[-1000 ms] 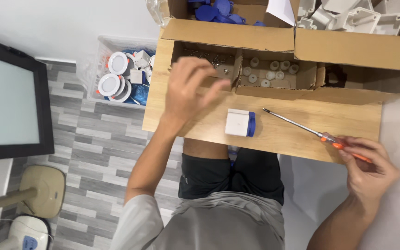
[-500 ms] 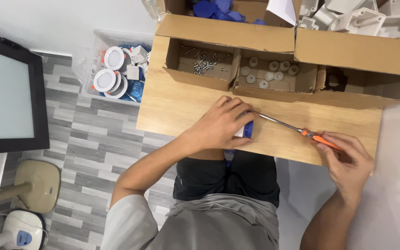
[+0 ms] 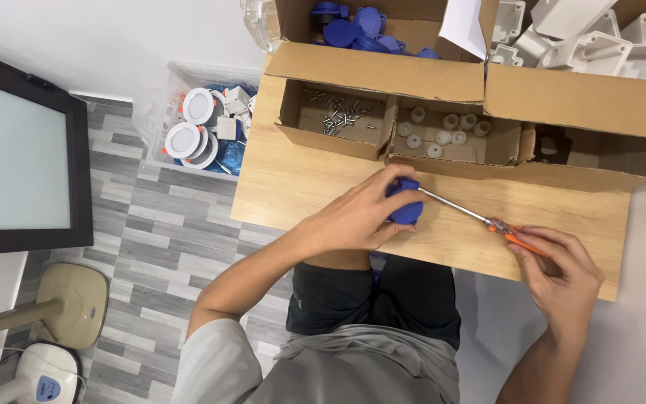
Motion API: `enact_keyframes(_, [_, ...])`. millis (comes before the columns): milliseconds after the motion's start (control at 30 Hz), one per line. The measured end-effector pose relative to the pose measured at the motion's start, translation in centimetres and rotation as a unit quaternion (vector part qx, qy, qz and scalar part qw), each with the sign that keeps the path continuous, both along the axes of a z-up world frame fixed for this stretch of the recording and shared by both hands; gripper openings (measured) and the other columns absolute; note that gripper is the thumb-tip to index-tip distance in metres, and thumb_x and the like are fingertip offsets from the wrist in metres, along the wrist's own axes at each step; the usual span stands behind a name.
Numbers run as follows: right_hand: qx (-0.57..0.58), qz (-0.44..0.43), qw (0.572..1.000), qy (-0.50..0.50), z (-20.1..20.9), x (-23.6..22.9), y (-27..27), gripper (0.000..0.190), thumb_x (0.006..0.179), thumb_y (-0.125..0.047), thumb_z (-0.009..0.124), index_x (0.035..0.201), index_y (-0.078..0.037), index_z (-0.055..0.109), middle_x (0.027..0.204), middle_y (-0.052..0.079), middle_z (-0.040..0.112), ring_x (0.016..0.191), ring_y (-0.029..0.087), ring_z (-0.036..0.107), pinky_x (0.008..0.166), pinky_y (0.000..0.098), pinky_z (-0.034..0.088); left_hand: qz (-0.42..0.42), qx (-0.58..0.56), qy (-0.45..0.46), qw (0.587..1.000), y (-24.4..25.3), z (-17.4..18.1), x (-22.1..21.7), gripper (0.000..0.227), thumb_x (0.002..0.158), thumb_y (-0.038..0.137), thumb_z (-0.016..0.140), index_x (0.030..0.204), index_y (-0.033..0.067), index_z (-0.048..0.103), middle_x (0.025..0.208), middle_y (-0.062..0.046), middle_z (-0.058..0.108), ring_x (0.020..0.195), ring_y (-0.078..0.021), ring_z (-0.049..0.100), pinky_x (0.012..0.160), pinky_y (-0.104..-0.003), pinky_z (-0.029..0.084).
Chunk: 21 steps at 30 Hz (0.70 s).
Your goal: The person uses a screwdriver to tighten screws on a white plastic electrical component with a blue cover. They then disassemble the component, inspect the blue cover, and reassemble it with the white housing before placing it into a nearby container.
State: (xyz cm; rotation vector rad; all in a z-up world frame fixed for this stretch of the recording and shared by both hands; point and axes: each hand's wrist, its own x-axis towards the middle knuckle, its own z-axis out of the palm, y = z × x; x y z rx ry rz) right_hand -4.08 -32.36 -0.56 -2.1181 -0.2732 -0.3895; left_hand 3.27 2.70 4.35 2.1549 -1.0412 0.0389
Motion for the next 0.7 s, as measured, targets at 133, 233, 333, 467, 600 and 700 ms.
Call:
enact_keyframes(133, [-0.003,0.009,1.000,-0.018,0.1,0.0,0.0,0.015,0.104,0.016,0.082,0.115,0.007,0.078,0.126,0.023,0.072,0.116,0.032,0.076,0.104,0.0370,0.066,0.011,0.030,-0.026,0.999,0.2,-0.2,-0.1,0.047,0.102,0.029,0.081,0.139,0.0090,0.060,0.145,-0.019,0.050,0.134,-0.0394,0.061,0.110,-0.055,0.054])
enact_keyframes(233, [-0.028,0.005,0.999,-0.031,1.0,0.5,0.2,0.022,0.102,0.015,0.083,0.122,0.006,0.078,0.135,0.023,0.071,0.123,0.032,0.074,0.115,0.0401,0.062,0.031,0.069,-0.085,0.994,0.2,1.2,0.0,0.047,0.101,0.041,0.082,0.132,0.0111,0.063,0.143,-0.017,0.057,0.129,-0.0367,0.060,0.103,-0.050,0.048])
enact_keyframes(333, [-0.067,0.032,0.990,-0.121,2.6,1.2,0.9,0.021,0.102,0.013,0.087,0.119,0.008,0.076,0.132,0.027,0.072,0.127,0.044,0.073,0.120,0.0507,0.061,0.017,0.047,-0.095,0.994,-0.5,2.5,-0.1,0.048,0.103,0.046,0.079,0.134,0.0121,0.064,0.143,-0.013,0.059,0.128,-0.0341,0.057,0.097,-0.045,0.046])
enact_keyframes(467, [0.025,0.107,0.988,-0.111,4.8,1.6,3.0,0.024,0.107,0.010,0.068,0.131,0.012,0.067,0.137,0.035,0.070,0.128,0.046,0.074,0.118,0.0500,0.064,-0.106,-0.063,-0.040,0.992,-3.0,4.4,-0.2,0.049,0.109,0.043,0.072,0.144,0.0135,0.054,0.158,-0.014,0.053,0.144,-0.0356,0.059,0.127,-0.056,0.054])
enact_keyframes(600, [0.072,0.098,0.978,-0.169,3.8,1.6,3.0,0.030,0.114,0.010,0.057,0.143,0.015,0.058,0.142,0.037,0.066,0.133,0.052,0.072,0.113,0.0503,0.067,-0.167,-0.112,-0.029,0.979,-6.1,6.1,0.0,0.043,0.117,0.040,0.057,0.146,0.0094,0.053,0.166,-0.014,0.046,0.156,-0.0374,0.059,0.138,-0.056,0.053])
enact_keyframes(700, [0.100,-0.003,0.968,-0.228,4.1,2.0,2.7,0.019,0.110,0.030,0.061,0.128,0.024,0.063,0.129,0.047,0.067,0.112,0.052,0.074,0.101,0.0514,0.064,-0.184,-0.090,-0.054,0.977,-8.2,7.0,1.1,0.047,0.116,0.030,0.075,0.151,0.0094,0.052,0.170,-0.014,0.042,0.153,-0.0406,0.060,0.136,-0.057,0.058])
